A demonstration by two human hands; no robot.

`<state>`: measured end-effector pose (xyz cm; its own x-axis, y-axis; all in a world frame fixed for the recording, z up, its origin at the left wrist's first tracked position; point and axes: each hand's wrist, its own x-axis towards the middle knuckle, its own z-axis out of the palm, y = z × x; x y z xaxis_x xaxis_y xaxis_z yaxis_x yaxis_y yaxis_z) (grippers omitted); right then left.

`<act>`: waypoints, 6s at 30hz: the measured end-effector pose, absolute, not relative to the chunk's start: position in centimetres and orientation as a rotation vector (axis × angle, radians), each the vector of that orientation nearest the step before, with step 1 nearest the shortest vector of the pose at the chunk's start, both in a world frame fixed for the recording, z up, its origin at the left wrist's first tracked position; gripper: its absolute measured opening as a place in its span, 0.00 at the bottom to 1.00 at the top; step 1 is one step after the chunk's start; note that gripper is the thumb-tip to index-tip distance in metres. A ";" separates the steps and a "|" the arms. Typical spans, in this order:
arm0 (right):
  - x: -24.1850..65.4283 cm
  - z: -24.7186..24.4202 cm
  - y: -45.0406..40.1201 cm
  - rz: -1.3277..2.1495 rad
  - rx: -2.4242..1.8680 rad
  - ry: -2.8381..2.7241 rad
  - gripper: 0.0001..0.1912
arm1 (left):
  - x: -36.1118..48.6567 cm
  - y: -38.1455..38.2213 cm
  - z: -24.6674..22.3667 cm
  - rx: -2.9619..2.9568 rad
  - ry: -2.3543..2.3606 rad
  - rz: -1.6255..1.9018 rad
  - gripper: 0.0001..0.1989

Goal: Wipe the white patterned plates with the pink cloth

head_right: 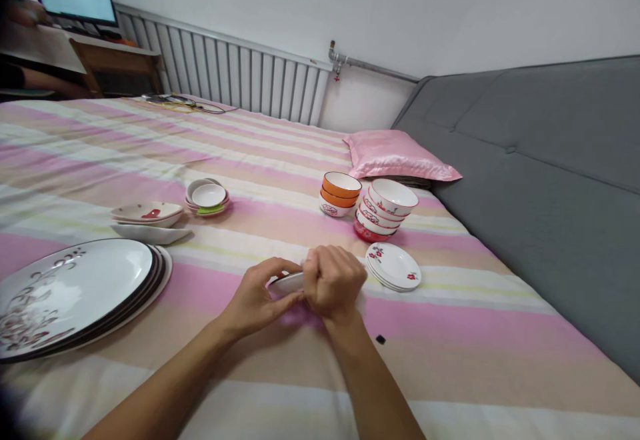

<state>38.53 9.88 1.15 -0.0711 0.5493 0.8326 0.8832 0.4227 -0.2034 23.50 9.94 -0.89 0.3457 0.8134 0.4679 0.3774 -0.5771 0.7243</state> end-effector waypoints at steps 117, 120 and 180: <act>37.7 -0.4 11.6 -0.048 -1.243 -1.538 0.17 | 22.9 10.5 -0.4 1.793 1.053 0.975 0.11; 36.7 0.7 10.4 -0.314 -1.253 -1.755 0.15 | 23.1 10.3 -0.6 1.886 1.064 0.943 0.07; 38.2 -2.5 13.7 0.311 -1.242 -1.135 0.20 | 23.4 10.9 -0.8 1.722 1.224 0.937 0.13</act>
<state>38.21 13.66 -2.47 0.4612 0.7285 0.5065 0.3690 0.3617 -0.8562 23.42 10.92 -0.78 0.2548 0.9601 0.1149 0.3618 -0.2049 0.9094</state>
